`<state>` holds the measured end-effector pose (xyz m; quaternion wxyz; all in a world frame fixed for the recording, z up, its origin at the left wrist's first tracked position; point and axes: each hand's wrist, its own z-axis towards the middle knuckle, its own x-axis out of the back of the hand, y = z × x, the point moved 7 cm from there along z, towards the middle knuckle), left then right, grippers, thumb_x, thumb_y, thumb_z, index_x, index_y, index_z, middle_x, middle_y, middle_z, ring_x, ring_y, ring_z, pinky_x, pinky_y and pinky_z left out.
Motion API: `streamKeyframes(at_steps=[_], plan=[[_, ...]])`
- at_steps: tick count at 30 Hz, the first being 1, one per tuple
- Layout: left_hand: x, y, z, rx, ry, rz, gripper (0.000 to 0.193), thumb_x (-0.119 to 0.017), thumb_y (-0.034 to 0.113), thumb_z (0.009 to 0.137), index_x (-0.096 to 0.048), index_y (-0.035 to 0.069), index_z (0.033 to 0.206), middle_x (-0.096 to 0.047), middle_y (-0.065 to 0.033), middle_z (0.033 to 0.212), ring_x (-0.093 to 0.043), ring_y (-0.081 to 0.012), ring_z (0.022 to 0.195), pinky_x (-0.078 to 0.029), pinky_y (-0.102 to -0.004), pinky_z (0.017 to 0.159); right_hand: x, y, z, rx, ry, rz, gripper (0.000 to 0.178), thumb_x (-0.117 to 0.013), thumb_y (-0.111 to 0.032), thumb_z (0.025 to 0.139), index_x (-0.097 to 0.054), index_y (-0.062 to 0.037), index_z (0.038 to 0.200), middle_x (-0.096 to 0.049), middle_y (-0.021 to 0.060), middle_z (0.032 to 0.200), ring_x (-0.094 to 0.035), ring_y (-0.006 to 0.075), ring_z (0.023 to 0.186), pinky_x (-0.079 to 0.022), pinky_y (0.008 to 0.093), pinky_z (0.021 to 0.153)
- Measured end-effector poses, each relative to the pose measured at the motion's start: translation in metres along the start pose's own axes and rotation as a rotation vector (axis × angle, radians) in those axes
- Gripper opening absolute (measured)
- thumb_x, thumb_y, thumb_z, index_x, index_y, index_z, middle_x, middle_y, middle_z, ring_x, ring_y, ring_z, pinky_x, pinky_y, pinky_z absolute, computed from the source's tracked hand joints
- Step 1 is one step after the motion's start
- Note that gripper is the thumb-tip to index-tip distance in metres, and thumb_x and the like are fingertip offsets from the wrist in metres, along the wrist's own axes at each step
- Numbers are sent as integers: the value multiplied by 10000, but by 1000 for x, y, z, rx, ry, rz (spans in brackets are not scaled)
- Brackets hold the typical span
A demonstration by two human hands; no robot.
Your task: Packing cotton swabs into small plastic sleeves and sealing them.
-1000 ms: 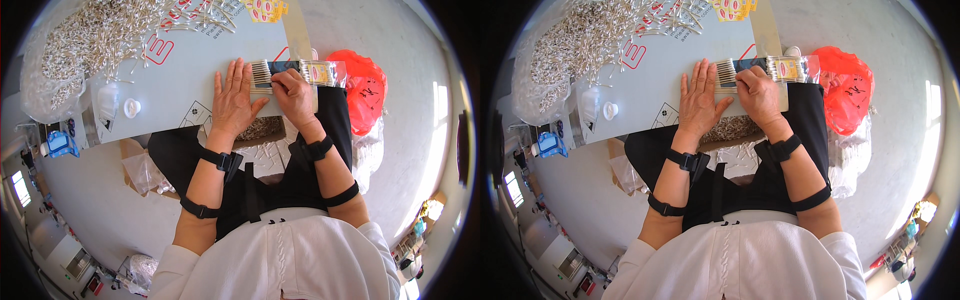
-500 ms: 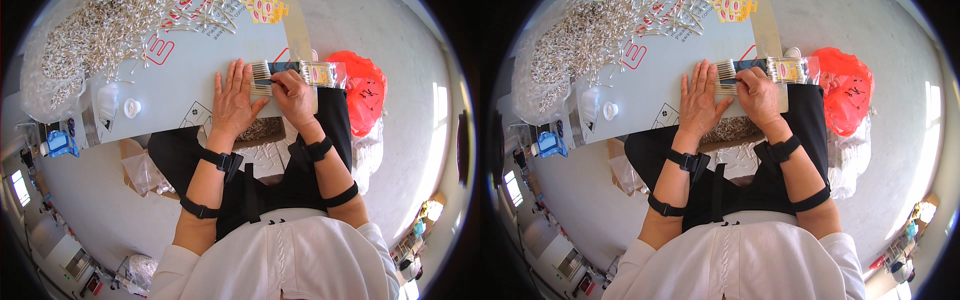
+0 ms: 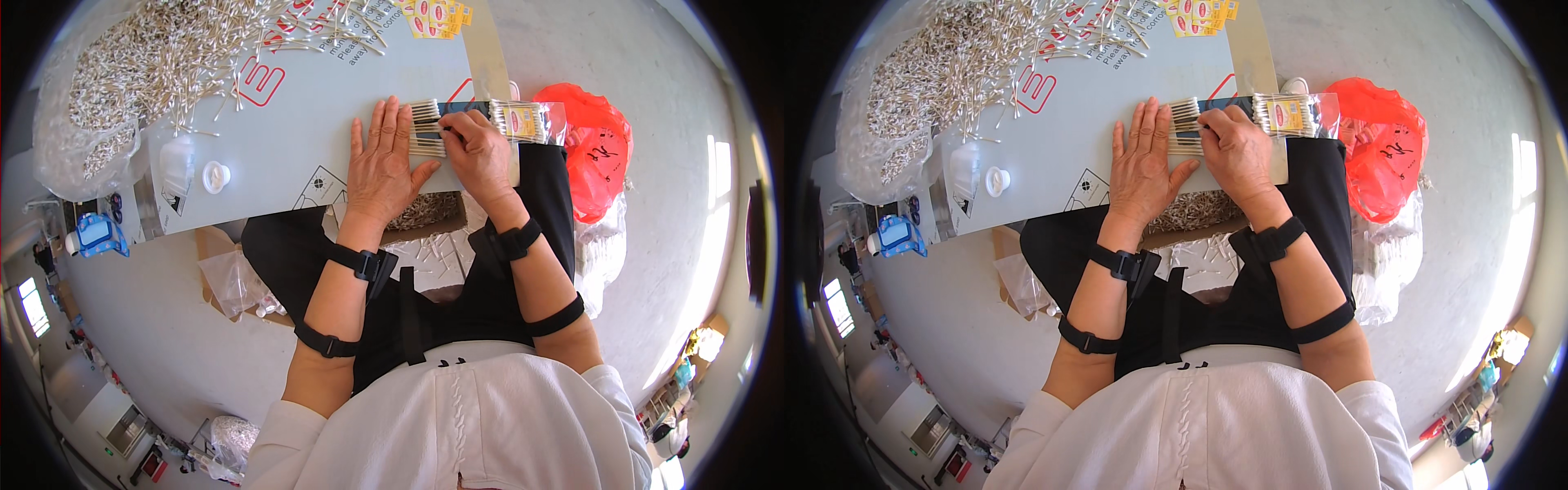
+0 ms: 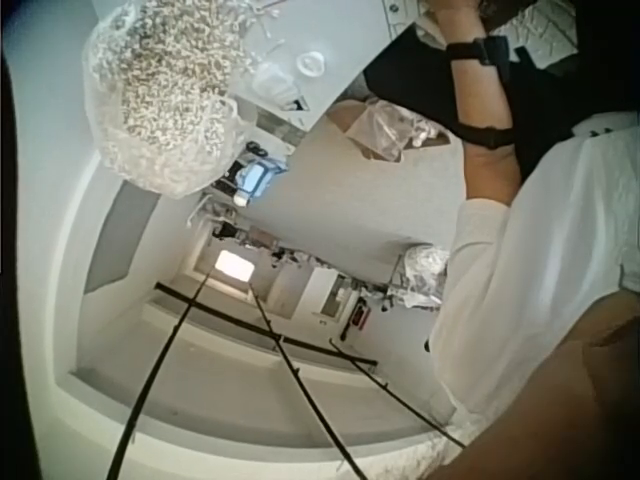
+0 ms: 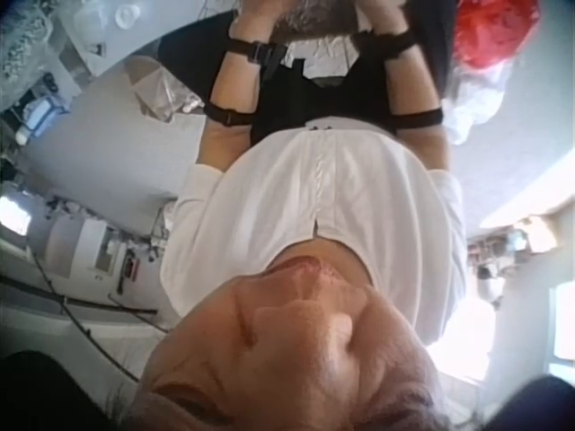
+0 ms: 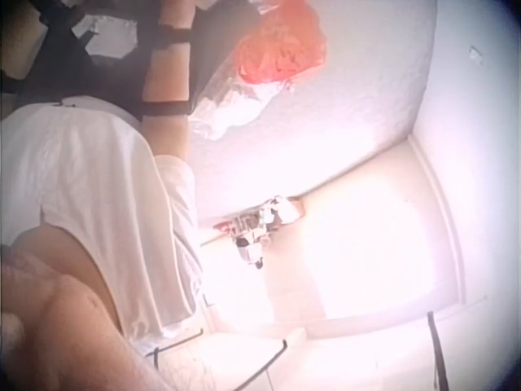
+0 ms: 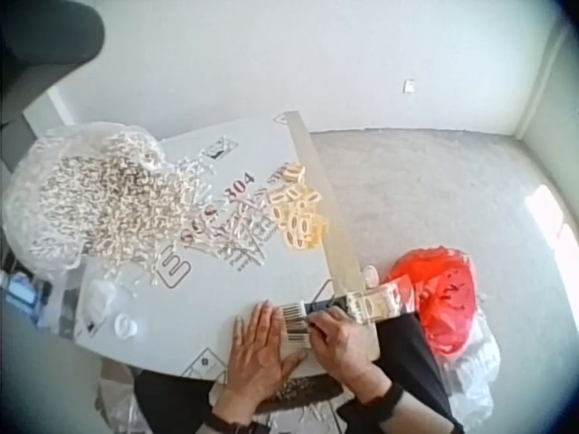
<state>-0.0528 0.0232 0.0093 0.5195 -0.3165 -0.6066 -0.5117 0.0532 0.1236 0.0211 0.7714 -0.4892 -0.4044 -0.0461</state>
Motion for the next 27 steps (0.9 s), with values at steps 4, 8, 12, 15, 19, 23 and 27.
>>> streamKeyframes(at_steps=[4, 8, 12, 15, 19, 23, 27], plan=[[0, 0, 0, 2, -8, 3, 859, -573, 536, 887, -244, 49, 1513, -227, -127, 1587, -190, -279, 1476, -117, -510, 1189, -3, 1, -1, 7, -45, -19, 123, -657, -113, 803, -693, -126, 920, -612, 58, 789, -635, 281, 699, -504, 392, 606], [0, -1, 0, 4, -4, -1, 859, -575, 533, 886, -245, 47, 1513, -227, -126, 1587, -191, -277, 1476, -118, -510, 1188, 0, -1, 3, -47, -14, 55, 139, -653, -115, 808, -699, -108, 939, -624, 72, 810, -640, 290, 719, -512, 391, 627], [0, 0, 0, 4, -3, -7, 858, -578, 531, 885, -249, 46, 1512, -230, -124, 1587, -195, -273, 1476, -120, -509, 1188, -2, 0, 8, -9, -1, 50, 184, -674, -81, 806, -692, -84, 989, -607, 64, 769, -617, 229, 657, -481, 345, 597], [0, 0, 0, 4, 1, -6, 858, -580, 529, 884, -250, 47, 1512, -232, -123, 1587, -197, -272, 1475, -120, -509, 1188, -4, -1, 10, 8, 2, 41, 181, -674, -83, 806, -689, -85, 986, -608, 65, 771, -619, 235, 662, -483, 345, 601], [0, 0, 0, 2, 8, -9, 856, -584, 524, 882, -253, 49, 1512, -233, -123, 1587, -198, -272, 1475, -121, -508, 1188, -6, 2, 10, 3, -22, -6, 147, -673, -94, 811, -691, -84, 956, -612, 67, 771, -626, 240, 676, -488, 347, 609], [1, -1, 0, 7, 15, -21, 866, -626, 515, 853, -301, 28, 1491, -250, -135, 1579, -196, -267, 1475, -105, -505, 1194, -6, 1, 9, -2, -43, 3, 128, -675, -90, 809, -693, -75, 935, -617, 74, 770, -627, 245, 680, -490, 351, 613], [1, 0, 0, 9, 16, -25, 868, -628, 513, 852, -296, 31, 1494, -250, -135, 1579, -200, -268, 1474, -107, -505, 1193, -4, 2, 14, -24, 17, 89, 131, -677, -80, 807, -692, -64, 935, -616, 84, 769, -627, 249, 677, -490, 351, 614]])
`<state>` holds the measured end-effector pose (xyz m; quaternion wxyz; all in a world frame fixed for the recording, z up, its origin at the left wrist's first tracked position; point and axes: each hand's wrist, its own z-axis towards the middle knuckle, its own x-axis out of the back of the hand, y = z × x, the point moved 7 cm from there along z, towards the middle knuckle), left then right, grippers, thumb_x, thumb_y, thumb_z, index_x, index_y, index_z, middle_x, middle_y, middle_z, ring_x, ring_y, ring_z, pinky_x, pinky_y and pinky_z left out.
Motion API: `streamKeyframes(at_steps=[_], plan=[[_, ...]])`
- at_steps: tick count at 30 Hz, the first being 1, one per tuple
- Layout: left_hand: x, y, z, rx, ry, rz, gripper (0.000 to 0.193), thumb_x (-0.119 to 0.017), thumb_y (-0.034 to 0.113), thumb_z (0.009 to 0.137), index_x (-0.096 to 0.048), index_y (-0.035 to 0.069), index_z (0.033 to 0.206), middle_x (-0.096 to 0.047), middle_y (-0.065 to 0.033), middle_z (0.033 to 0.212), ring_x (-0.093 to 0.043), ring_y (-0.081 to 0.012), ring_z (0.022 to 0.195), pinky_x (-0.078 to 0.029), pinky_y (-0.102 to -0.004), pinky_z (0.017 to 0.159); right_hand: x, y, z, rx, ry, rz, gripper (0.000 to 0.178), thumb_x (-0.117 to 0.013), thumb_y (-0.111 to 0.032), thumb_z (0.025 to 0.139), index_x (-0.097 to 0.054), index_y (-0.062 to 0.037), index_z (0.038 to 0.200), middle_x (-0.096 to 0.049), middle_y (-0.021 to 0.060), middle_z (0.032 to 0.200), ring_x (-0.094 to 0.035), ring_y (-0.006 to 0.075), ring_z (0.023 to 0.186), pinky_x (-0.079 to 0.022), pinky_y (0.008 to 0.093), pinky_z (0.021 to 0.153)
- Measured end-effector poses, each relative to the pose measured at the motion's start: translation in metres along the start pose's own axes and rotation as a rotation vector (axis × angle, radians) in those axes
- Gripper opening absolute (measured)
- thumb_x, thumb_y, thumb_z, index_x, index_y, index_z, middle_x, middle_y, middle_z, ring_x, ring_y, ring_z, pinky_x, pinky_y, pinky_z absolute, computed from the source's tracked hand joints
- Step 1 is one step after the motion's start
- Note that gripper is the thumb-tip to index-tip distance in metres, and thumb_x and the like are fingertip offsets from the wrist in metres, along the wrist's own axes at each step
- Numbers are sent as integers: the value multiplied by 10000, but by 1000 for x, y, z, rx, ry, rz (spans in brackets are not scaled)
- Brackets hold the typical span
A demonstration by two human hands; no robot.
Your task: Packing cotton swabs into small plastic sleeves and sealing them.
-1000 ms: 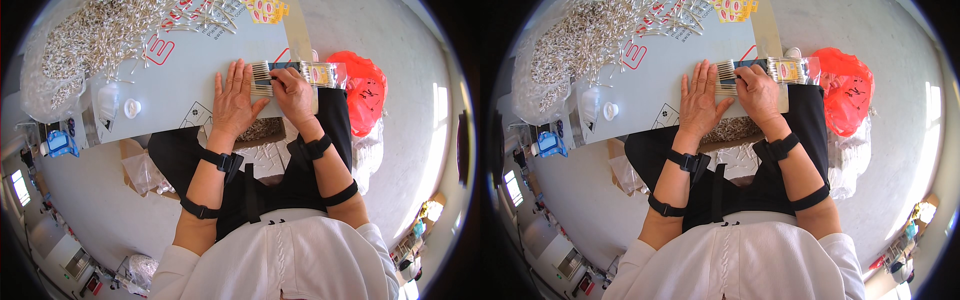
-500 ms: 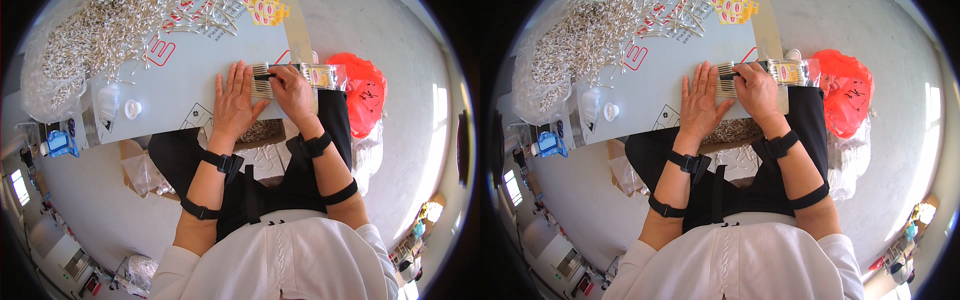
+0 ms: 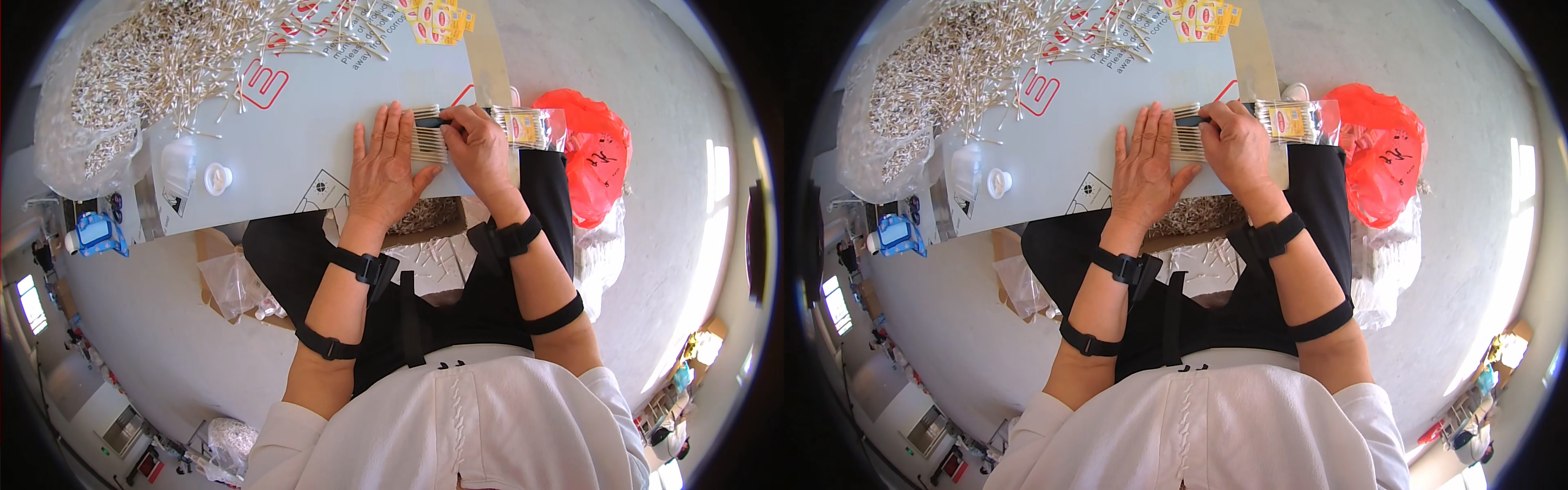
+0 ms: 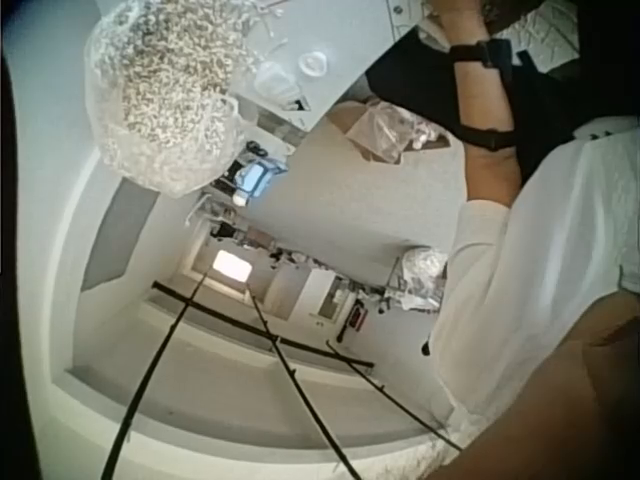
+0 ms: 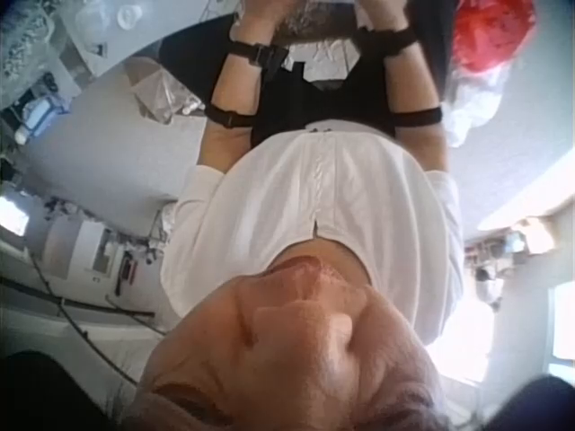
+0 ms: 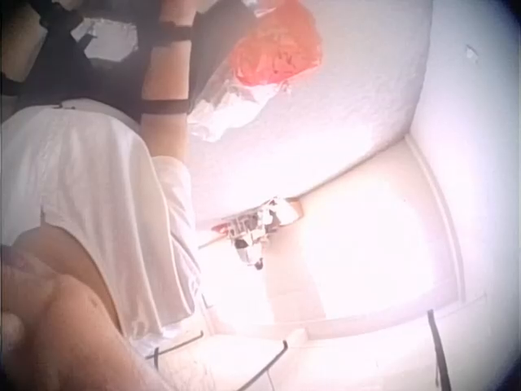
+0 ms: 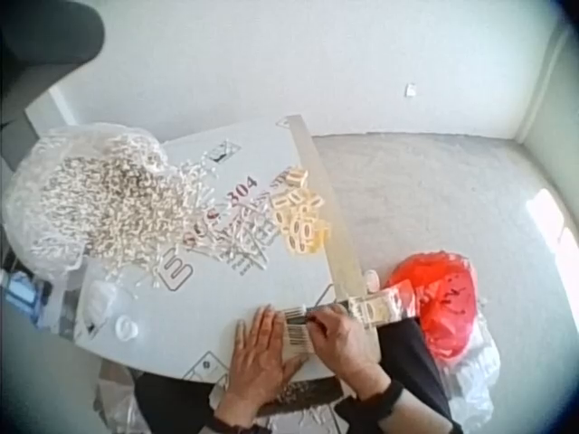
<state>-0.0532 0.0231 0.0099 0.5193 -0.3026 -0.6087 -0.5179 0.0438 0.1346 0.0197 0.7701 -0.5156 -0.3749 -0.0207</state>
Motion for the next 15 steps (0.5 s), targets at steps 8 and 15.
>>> streamKeyframes(at_steps=[8, 15], plan=[[0, 0, 0, 1, 4, -8, 874, -631, 514, 848, -289, 42, 1499, -245, -132, 1582, -201, -269, 1474, -109, -506, 1193, -4, -1, 14, 49, -29, -47, 118, -673, -83, 816, -689, -64, 931, -618, 89, 775, -630, 252, 679, -490, 350, 619], [-2, -1, 0, -4, -10, 10, 861, -573, 537, 882, -250, 51, 1515, -225, -118, 1591, -196, -273, 1475, -120, -514, 1184, -7, 3, 15, 33, -29, -85, 100, -678, -89, 815, -685, -71, 913, -618, 87, 777, -636, 252, 686, -495, 350, 623]])
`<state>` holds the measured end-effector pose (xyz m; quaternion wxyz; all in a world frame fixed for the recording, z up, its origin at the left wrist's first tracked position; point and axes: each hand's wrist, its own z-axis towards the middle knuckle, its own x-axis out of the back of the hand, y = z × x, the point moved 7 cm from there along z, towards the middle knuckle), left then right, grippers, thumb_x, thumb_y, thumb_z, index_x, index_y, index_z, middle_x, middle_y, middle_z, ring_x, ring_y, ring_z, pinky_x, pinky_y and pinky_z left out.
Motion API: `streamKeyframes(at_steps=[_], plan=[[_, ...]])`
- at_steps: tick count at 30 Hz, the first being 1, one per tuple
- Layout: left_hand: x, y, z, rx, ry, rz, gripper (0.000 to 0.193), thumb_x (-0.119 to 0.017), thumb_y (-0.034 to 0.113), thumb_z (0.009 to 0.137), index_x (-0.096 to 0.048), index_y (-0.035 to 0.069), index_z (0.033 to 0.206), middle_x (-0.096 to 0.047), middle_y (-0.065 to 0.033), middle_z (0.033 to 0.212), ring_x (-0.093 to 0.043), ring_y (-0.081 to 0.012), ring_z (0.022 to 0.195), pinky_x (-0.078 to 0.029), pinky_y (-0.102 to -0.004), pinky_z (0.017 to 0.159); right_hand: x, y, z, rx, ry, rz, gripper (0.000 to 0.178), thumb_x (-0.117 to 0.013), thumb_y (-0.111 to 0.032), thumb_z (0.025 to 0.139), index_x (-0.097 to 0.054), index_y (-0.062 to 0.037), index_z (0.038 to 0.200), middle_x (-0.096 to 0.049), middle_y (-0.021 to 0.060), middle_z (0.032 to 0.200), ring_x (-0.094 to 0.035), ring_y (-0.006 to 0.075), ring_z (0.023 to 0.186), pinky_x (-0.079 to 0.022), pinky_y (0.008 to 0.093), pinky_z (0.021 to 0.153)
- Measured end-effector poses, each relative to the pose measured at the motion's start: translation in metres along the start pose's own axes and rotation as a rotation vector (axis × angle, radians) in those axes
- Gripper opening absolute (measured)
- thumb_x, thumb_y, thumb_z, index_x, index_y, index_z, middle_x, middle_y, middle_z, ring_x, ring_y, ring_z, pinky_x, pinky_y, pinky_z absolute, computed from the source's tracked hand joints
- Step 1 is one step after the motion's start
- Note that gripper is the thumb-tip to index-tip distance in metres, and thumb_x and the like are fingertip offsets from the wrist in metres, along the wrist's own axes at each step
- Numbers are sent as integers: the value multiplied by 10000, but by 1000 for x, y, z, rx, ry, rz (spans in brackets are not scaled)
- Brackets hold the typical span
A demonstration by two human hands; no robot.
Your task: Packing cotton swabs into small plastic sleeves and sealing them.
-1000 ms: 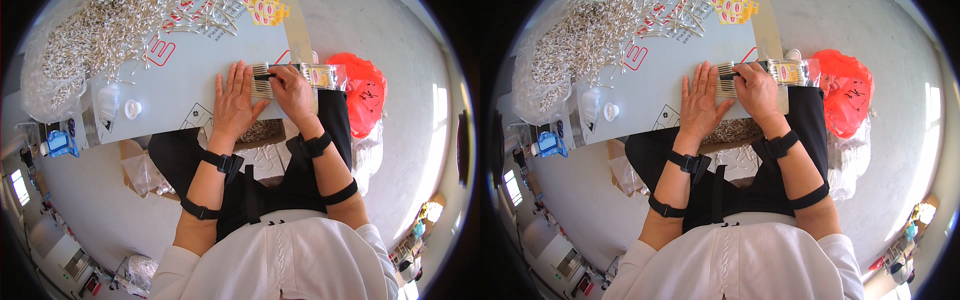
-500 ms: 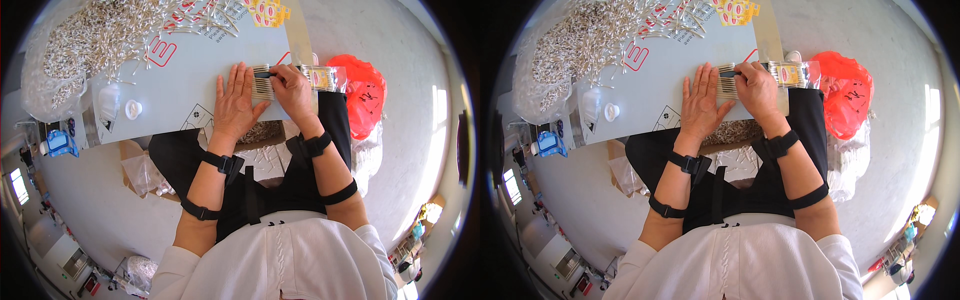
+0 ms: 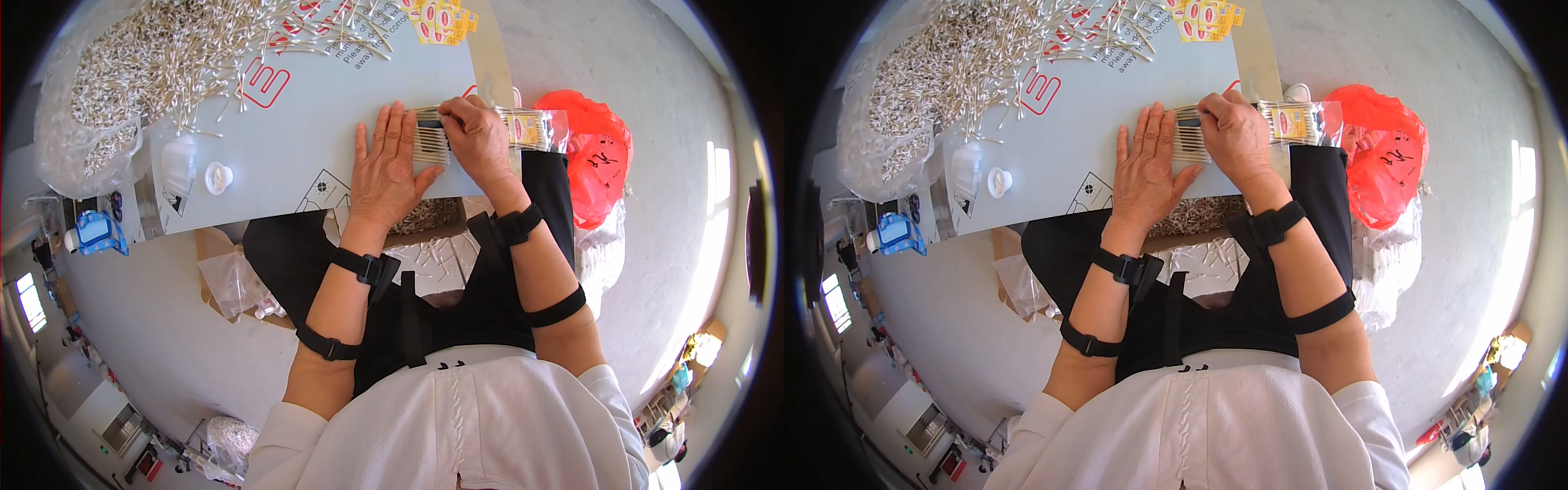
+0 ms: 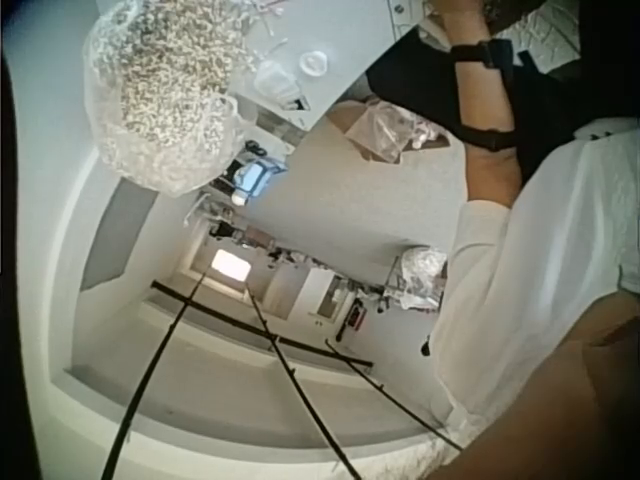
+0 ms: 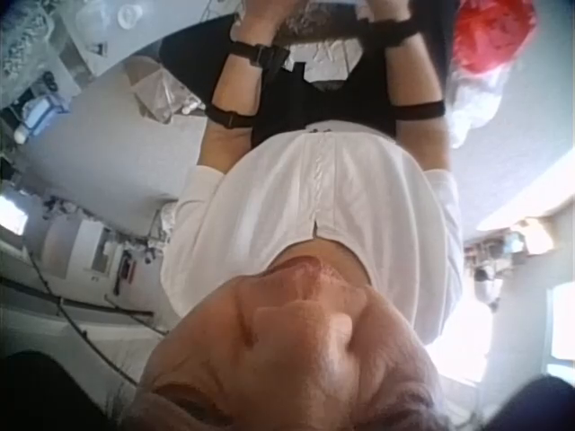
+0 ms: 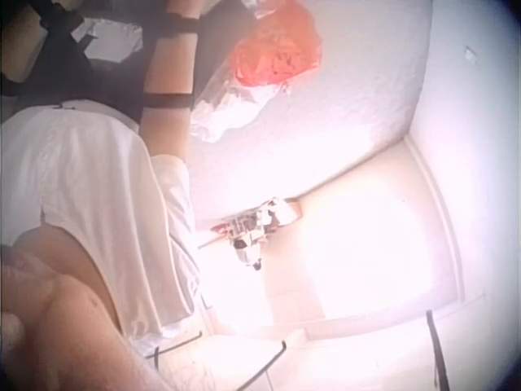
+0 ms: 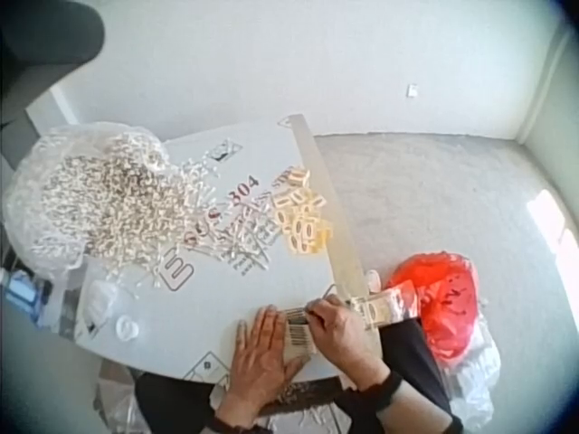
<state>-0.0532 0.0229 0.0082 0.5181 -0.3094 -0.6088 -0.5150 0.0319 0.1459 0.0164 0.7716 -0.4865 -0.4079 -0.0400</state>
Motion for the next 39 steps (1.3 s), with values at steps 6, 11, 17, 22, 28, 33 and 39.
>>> streamKeyframes(at_steps=[6, 11, 17, 22, 28, 33, 39], plan=[[0, -1, -1, 3, -2, 2, 862, -573, 538, 881, -251, 49, 1514, -219, -122, 1592, -195, -276, 1475, -115, -513, 1186, -3, -2, 5, 19, -67, 19, 101, -673, -86, 808, -682, -73, 908, -626, 90, 790, -647, 261, 710, -504, 357, 637], [1, -1, -1, -4, 8, -1, 847, -547, 547, 893, -257, 48, 1513, -221, -129, 1590, -196, -282, 1473, -112, -513, 1185, -15, -5, 32, 170, -58, -112, 42, -625, -137, 831, -663, -120, 841, -619, 97, 843, -636, 326, 757, -513, 435, 649], [-1, 2, 1, -25, 11, 42, 827, -508, 560, 908, -272, 38, 1504, -255, -137, 1574, -213, -291, 1466, -125, -517, 1179, -21, 0, 78, 247, -1, -148, 67, -619, -178, 843, -659, -126, 832, -631, 103, 889, -641, 340, 781, -523, 432, 678], [2, 0, -2, -11, 37, -20, 795, -588, 467, 891, -301, 27, 1488, -278, -146, 1559, -237, -310, 1452, -126, -516, 1182, -4, -5, 42, 94, 116, 176, 104, -597, -111, 882, -667, -48, 929, -613, 149, 919, -644, 306, 795, -526, 368, 706], [20, -17, 0, 87, 389, -649, 616, -506, 304, 987, -303, -15, 1474, -308, -203, 1520, -301, -354, 1410, -241, -440, 1158, -4, 7, -39, -200, 222, 810, 292, -470, -119, 1015, -561, 33, 1247, -538, 125, 1343, -491, 186, 1229, -371, 290, 1050], [9, -19, 12, 181, 512, -902, 518, -414, 265, 1032, -341, -33, 1449, -334, -210, 1506, -327, -330, 1401, -288, -404, 1134, -21, 0, -35, -196, 263, 873, 327, -471, -138, 1021, -528, 17, 1303, -499, 140, 1402, -455, 216, 1298, -336, 319, 1090], [-2, -7, 21, 229, 516, -958, 518, -412, 321, 1042, -390, -17, 1434, -395, -167, 1478, -373, -259, 1371, -294, -374, 1125, -19, -2, -29, -162, 236, 814, 322, -466, -140, 1020, -534, 6, 1299, -504, 154, 1399, -456, 257, 1309, -335, 347, 1097]])
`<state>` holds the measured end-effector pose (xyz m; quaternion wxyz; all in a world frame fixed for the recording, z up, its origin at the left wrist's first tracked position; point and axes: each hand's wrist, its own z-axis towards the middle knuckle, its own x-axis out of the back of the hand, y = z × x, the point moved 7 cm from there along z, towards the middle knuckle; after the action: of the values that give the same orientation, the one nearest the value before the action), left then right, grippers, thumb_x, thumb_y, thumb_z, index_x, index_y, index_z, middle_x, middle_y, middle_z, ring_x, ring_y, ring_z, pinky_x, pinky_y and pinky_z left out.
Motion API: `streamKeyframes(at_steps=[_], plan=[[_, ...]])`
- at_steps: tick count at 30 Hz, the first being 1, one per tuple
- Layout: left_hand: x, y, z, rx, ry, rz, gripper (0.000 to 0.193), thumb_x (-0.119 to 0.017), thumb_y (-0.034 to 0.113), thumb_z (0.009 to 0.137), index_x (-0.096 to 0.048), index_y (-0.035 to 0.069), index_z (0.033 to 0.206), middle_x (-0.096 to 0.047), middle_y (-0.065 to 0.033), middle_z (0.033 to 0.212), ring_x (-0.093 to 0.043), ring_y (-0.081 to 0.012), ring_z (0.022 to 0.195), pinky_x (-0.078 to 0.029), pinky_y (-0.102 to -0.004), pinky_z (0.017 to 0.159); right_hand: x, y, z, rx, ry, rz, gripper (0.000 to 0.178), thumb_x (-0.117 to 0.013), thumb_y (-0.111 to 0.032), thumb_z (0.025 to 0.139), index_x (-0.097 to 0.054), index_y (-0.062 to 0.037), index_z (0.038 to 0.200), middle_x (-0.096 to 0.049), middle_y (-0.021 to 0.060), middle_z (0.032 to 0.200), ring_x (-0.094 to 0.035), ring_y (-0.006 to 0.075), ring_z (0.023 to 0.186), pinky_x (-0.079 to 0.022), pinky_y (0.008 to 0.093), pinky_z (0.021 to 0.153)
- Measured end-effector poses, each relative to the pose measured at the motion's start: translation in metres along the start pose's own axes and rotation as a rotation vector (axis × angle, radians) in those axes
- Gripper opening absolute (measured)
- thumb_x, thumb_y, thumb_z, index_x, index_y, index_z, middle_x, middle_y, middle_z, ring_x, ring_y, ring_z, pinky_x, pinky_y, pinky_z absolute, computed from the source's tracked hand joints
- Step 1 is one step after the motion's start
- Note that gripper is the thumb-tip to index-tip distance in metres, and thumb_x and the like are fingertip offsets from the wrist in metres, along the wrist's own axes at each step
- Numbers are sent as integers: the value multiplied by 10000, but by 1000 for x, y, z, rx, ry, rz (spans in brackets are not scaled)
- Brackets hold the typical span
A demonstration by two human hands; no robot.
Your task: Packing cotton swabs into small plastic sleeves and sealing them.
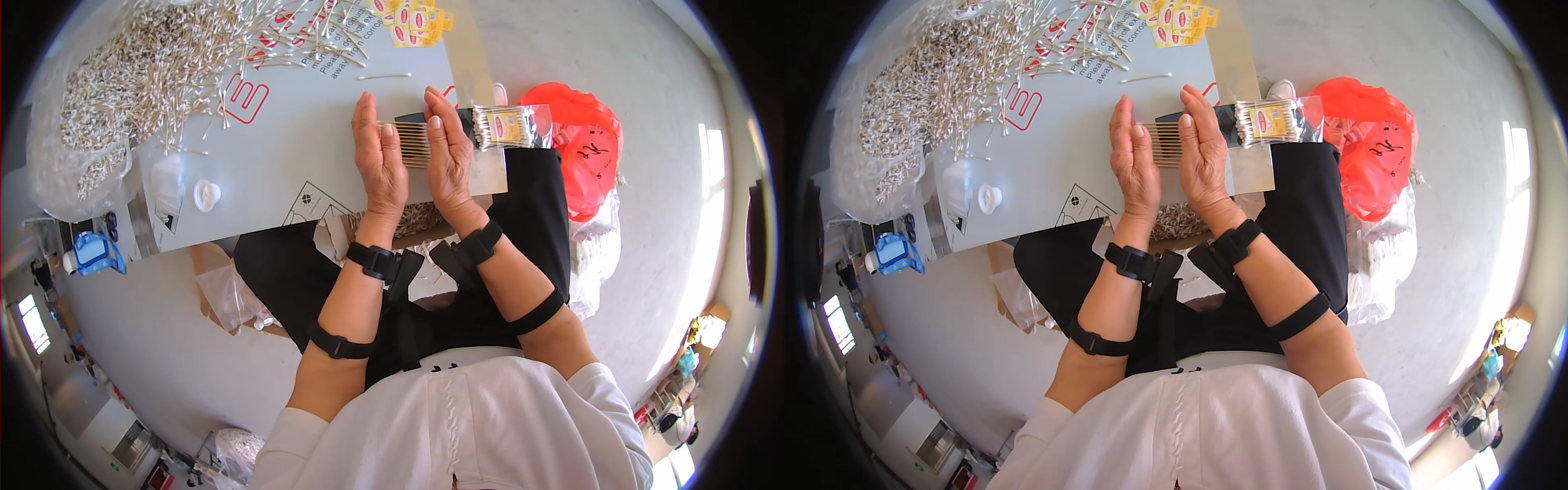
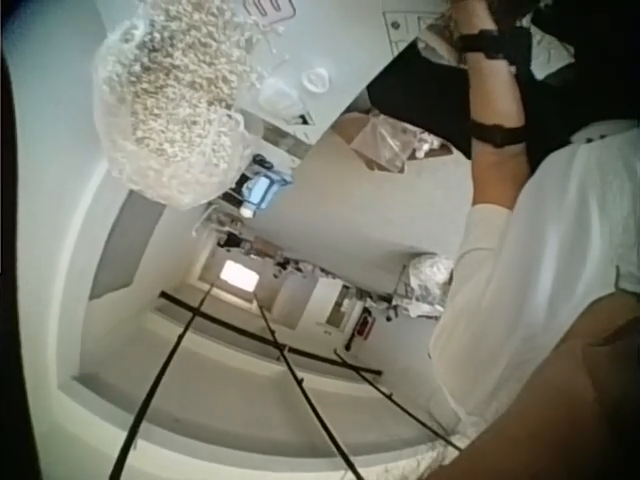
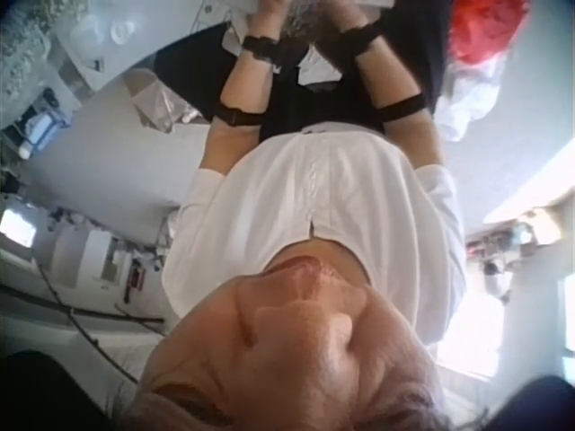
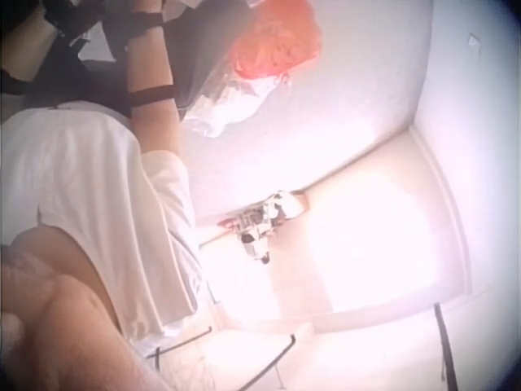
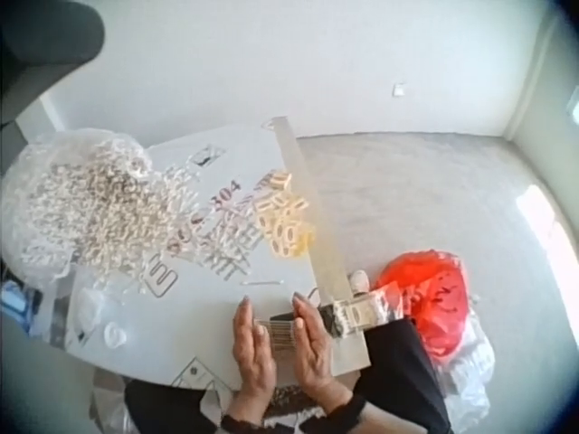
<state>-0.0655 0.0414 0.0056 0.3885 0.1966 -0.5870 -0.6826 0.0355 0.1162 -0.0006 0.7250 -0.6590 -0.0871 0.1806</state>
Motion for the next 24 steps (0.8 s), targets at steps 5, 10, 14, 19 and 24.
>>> streamKeyframes(at_steps=[5, 10, 14, 19, 24], plan=[[-18, 4, 0, -10, 26, 2, 519, -407, 317, 1042, -388, -28, 1429, -398, -175, 1472, -374, -269, 1368, -294, -380, 1124, 14, -3, 17, 12, 7, -71, 312, -466, -137, 1019, -551, 10, 1281, -543, 153, 1360, -490, 249, 1276, -362, 333, 1074], [-38, 13, -2, -42, -26, 19, 503, -395, 260, 1040, -344, -39, 1441, -362, -232, 1477, -350, -348, 1375, -284, -416, 1131, 29, -2, 31, 54, -3, -84, 344, -436, -168, 1038, -548, 32, 1295, -555, 129, 1356, -500, 193, 1262, -386, 296, 1070], [-39, 12, -1, -35, -38, 11, 500, -404, 246, 1036, -339, -34, 1445, -362, -229, 1478, -347, -350, 1376, -280, -419, 1133, 31, -6, 34, 60, -8, -132, 339, -443, -167, 1037, -553, 32, 1288, -550, 133, 1360, -503, 192, 1257, -390, 291, 1060], [-27, 14, 2, -115, -163, 89, 521, -477, 196, 992, -344, -14, 1451, -340, -218, 1502, -322, -361, 1396, -254, -440, 1147, 43, -21, 41, 115, -75, -183, 280, -519, -86, 982, -568, 26, 1233, -568, 172, 1325, -535, 249, 1227, -415, 321, 1021], [-31, 27, -17, -297, -466, 790, 634, -580, 248, 927, -340, 25, 1470, -295, -181, 1545, -257, -331, 1444, -189, -502, 1168, 59, -52, 38, 311, -491, -742, 448, -635, -61, 853, -540, -24, 1289, -505, 135, 1396, -474, 319, 1289, -382, 393, 1076]])
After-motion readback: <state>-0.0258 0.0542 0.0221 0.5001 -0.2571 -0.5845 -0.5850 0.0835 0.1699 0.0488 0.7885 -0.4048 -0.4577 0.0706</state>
